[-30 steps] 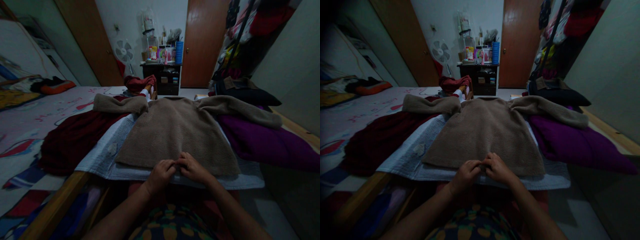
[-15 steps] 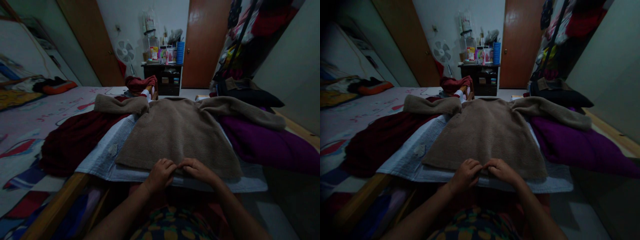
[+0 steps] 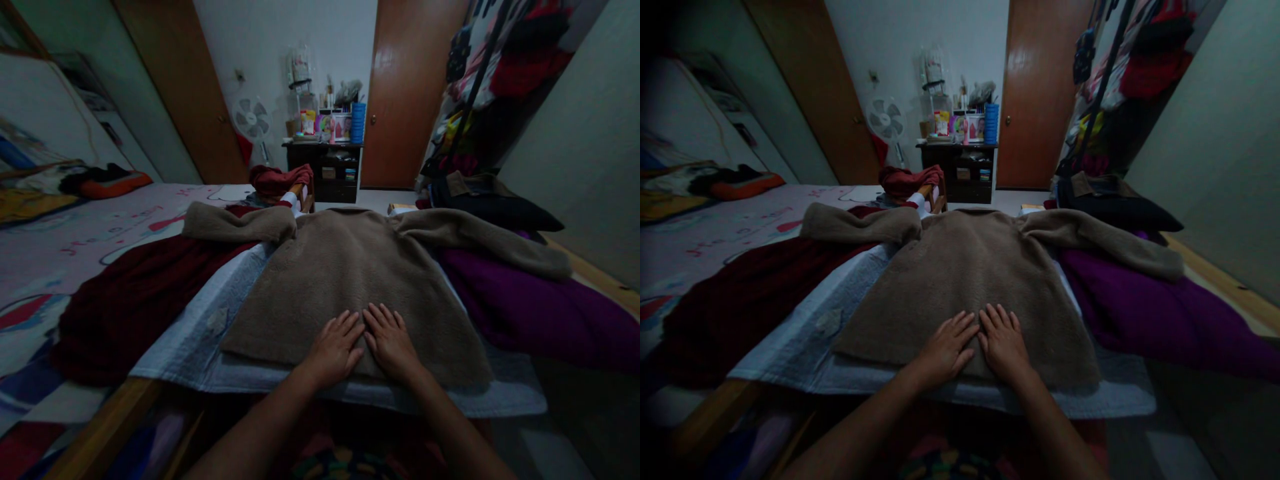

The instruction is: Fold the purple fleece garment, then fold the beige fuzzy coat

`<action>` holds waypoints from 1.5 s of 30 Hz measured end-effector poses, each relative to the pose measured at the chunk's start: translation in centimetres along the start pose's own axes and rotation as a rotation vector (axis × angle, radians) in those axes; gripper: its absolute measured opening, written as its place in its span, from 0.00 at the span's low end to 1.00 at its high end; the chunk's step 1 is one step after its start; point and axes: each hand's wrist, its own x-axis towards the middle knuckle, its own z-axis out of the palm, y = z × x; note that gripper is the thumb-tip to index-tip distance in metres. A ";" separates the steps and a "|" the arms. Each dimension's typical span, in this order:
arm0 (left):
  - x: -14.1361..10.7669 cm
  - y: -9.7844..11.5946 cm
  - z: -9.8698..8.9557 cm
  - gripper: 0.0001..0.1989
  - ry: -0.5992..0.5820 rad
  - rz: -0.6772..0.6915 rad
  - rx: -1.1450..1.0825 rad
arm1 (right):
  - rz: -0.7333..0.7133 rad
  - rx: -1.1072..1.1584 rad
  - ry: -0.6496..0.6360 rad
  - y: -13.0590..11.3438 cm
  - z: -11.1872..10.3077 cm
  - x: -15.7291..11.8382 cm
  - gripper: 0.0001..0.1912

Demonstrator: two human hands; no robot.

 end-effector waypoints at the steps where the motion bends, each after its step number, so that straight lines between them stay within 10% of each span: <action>1: -0.2 0.1 0.0 0.27 -0.028 -0.015 0.010 | 0.022 -0.022 -0.007 0.2 0.0 -0.3 0.26; 9: -1.0 0.0 -2.5 0.33 -0.170 -0.039 -0.038 | 0.181 -0.111 -0.036 1.5 -1.6 -0.2 0.28; 16: 2.4 -7.1 -5.2 0.25 0.127 -0.252 0.193 | 0.043 -0.012 -0.013 0.4 -4.5 6.6 0.22; 22: 2.5 -11.0 -3.4 0.33 0.101 -0.479 0.338 | -0.111 0.092 -0.044 -1.0 -2.0 12.1 0.28; 36: 3.0 -10.6 -3.0 0.35 0.049 -0.520 0.363 | 0.238 -0.026 0.023 5.5 0.8 18.4 0.29; 45: 13.6 -8.9 -4.5 0.23 0.077 -0.333 0.202 | 0.238 0.019 0.067 5.7 0.9 18.2 0.27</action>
